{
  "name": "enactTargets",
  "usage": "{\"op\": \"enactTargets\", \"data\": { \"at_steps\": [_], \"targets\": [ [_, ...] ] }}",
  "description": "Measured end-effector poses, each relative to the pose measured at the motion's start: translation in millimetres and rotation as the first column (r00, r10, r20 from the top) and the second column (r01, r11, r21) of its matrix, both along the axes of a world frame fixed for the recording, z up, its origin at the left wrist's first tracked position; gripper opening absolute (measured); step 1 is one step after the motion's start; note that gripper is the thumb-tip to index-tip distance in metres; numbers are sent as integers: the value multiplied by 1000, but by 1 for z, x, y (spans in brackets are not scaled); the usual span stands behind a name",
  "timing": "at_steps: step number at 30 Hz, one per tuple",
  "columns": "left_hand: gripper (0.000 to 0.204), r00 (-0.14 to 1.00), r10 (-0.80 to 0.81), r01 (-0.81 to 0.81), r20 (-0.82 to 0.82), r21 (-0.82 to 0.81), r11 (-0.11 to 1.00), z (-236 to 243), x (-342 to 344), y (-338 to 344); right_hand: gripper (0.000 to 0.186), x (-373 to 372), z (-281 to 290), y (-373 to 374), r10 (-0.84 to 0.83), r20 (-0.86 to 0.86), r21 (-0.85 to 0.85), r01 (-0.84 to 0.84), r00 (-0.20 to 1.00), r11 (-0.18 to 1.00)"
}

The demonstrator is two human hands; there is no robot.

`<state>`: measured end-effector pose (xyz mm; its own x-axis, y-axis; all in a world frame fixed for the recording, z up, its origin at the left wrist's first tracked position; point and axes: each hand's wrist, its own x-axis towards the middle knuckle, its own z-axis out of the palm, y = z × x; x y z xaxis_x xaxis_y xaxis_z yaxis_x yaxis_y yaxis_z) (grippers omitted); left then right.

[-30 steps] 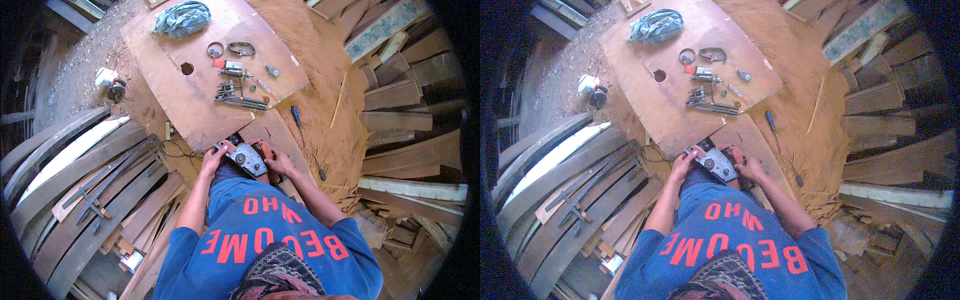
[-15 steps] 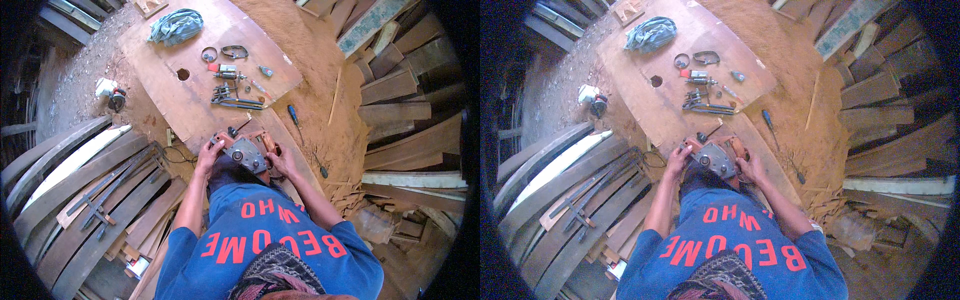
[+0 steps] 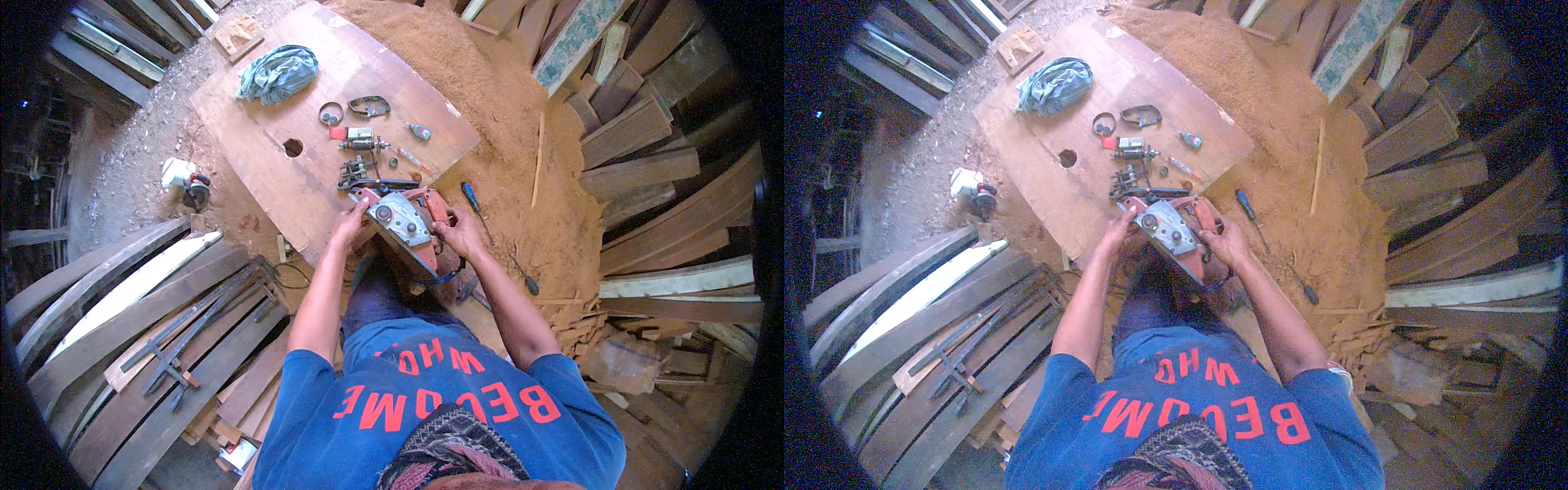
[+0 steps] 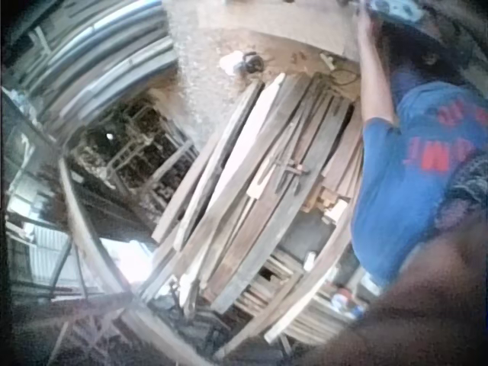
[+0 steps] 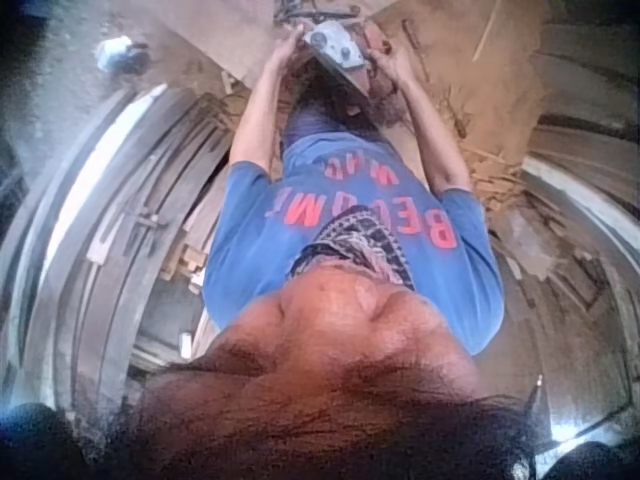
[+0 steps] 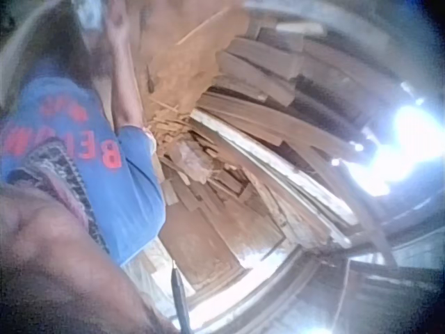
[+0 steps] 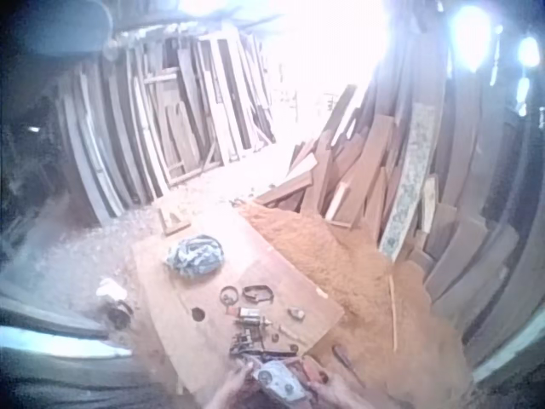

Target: The person uses a screwdriver to tighten screws on a handheld power tool, likely a circular saw, while standing at a workbench. They manipulate the tool's casing and internal components, then place the tool down and walk away.

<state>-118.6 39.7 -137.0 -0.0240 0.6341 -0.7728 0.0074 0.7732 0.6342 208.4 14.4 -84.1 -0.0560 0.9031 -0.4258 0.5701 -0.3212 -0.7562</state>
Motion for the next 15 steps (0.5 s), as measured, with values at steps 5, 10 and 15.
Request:
{"op": "enactTargets", "data": {
  "at_steps": [5,10,15],
  "targets": [
    [81,996,87,-87,5,29,996,-7,-6,-10,61,-9,-12,-2,-56,57,35,54,997,998],
    [72,978,206,-207,36,29,978,12,-3,-51,66,-5,-12,1,-94,-17,-28,93,995,995],
    [65,979,204,-204,0,-9,979,34,-34,-138,67,3,-30,9,-135,0,-31,135,991,990]
  ]
}}
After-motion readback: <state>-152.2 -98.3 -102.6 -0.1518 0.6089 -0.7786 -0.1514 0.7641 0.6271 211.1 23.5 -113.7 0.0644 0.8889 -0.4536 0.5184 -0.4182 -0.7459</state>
